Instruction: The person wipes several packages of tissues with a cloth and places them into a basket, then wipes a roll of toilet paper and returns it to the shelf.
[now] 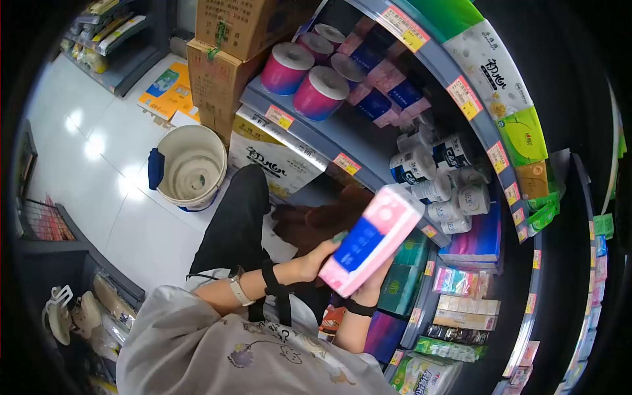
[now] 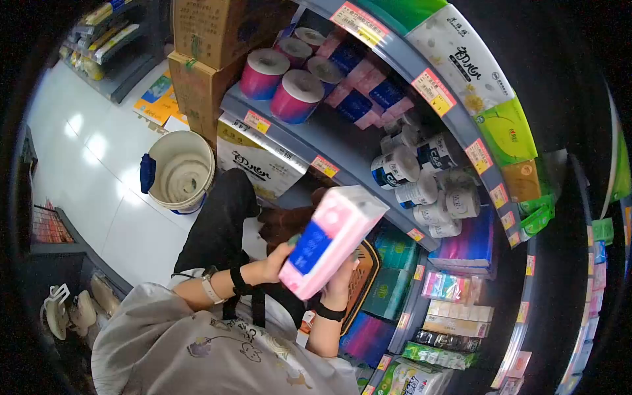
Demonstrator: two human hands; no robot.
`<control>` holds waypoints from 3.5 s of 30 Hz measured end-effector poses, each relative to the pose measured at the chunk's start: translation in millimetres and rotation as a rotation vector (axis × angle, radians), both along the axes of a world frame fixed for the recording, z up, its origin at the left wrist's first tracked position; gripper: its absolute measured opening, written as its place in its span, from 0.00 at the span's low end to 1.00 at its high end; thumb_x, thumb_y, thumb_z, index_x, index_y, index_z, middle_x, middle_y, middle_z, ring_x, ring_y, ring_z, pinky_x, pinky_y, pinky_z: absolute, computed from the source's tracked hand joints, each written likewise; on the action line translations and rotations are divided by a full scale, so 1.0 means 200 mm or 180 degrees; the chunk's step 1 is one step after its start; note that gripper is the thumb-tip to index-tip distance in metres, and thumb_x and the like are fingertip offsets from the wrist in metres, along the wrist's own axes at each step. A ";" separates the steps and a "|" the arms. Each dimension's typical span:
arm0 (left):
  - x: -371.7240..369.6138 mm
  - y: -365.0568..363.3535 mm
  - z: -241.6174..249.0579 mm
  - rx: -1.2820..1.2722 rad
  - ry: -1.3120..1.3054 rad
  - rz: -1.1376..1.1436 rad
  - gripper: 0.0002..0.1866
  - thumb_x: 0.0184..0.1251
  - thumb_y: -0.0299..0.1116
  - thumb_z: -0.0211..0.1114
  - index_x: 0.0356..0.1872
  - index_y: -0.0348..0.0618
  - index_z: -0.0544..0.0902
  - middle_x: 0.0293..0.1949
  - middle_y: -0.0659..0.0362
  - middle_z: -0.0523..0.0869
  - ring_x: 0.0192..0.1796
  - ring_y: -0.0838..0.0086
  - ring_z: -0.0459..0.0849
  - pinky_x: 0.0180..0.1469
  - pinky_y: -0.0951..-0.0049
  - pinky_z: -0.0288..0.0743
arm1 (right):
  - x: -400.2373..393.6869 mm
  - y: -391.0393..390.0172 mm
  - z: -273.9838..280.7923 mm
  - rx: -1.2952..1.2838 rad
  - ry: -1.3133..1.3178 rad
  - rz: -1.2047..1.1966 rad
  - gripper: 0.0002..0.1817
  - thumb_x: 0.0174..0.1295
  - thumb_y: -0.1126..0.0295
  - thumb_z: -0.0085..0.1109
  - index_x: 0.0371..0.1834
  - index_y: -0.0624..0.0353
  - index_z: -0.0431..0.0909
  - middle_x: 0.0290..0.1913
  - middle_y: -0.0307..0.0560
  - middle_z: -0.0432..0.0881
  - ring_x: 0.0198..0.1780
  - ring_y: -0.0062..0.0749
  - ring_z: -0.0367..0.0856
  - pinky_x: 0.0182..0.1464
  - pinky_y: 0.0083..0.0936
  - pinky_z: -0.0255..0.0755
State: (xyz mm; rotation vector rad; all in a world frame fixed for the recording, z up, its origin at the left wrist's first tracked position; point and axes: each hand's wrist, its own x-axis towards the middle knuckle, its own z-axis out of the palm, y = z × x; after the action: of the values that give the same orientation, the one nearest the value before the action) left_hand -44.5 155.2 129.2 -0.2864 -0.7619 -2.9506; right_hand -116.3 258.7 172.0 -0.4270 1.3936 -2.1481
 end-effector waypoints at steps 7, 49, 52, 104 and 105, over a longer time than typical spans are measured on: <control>0.00 -0.08 -0.01 0.0465 -0.0563 -0.0108 0.28 0.61 0.51 0.46 0.55 0.41 0.62 0.50 0.57 0.73 0.47 0.77 0.75 0.50 0.76 0.71 | 0.03 -0.02 -0.10 0.0904 0.0038 0.0172 0.29 0.62 0.54 0.39 0.60 0.59 0.50 0.53 0.47 0.66 0.52 0.29 0.68 0.52 0.26 0.64; -0.03 -0.14 0.06 -0.0266 -0.1167 0.0342 0.15 0.55 0.29 0.59 0.43 0.32 0.75 0.39 0.57 0.80 0.41 0.79 0.78 0.44 0.81 0.69 | -0.04 -0.07 -0.16 0.0029 -0.0093 -0.0657 0.23 0.63 0.57 0.36 0.56 0.59 0.60 0.53 0.43 0.67 0.53 0.27 0.67 0.55 0.27 0.60; -0.03 -0.17 -0.05 -0.0845 -0.1661 0.0212 0.16 0.55 0.34 0.59 0.43 0.34 0.76 0.38 0.58 0.79 0.39 0.82 0.76 0.43 0.83 0.67 | -0.04 -0.04 -0.13 0.0502 0.0214 -0.0241 0.25 0.62 0.61 0.39 0.60 0.61 0.54 0.57 0.44 0.62 0.57 0.27 0.61 0.58 0.24 0.55; -0.14 -0.70 -0.21 -0.0816 -0.2267 0.0072 0.18 0.62 0.40 0.52 0.40 0.33 0.76 0.32 0.64 0.79 0.34 0.87 0.72 0.39 0.85 0.66 | -1.95 -1.25 0.40 0.2375 0.4336 -0.1844 0.27 0.54 0.62 0.52 0.55 0.61 0.60 0.55 0.52 0.64 0.57 0.44 0.60 0.58 0.36 0.54; -0.14 -0.70 -0.23 -0.0825 -0.2273 0.0091 0.18 0.62 0.40 0.52 0.40 0.33 0.76 0.32 0.64 0.79 0.34 0.87 0.72 0.39 0.85 0.66 | -1.80 -1.36 0.44 0.2776 0.5362 -0.1721 0.28 0.54 0.61 0.52 0.56 0.61 0.59 0.56 0.54 0.63 0.57 0.45 0.61 0.58 0.36 0.54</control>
State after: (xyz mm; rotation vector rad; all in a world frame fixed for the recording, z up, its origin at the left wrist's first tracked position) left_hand -73.0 15.1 83.7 0.8013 -1.1931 -2.9001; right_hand -476.1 -12.6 260.0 -1.7896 3.3024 -0.8097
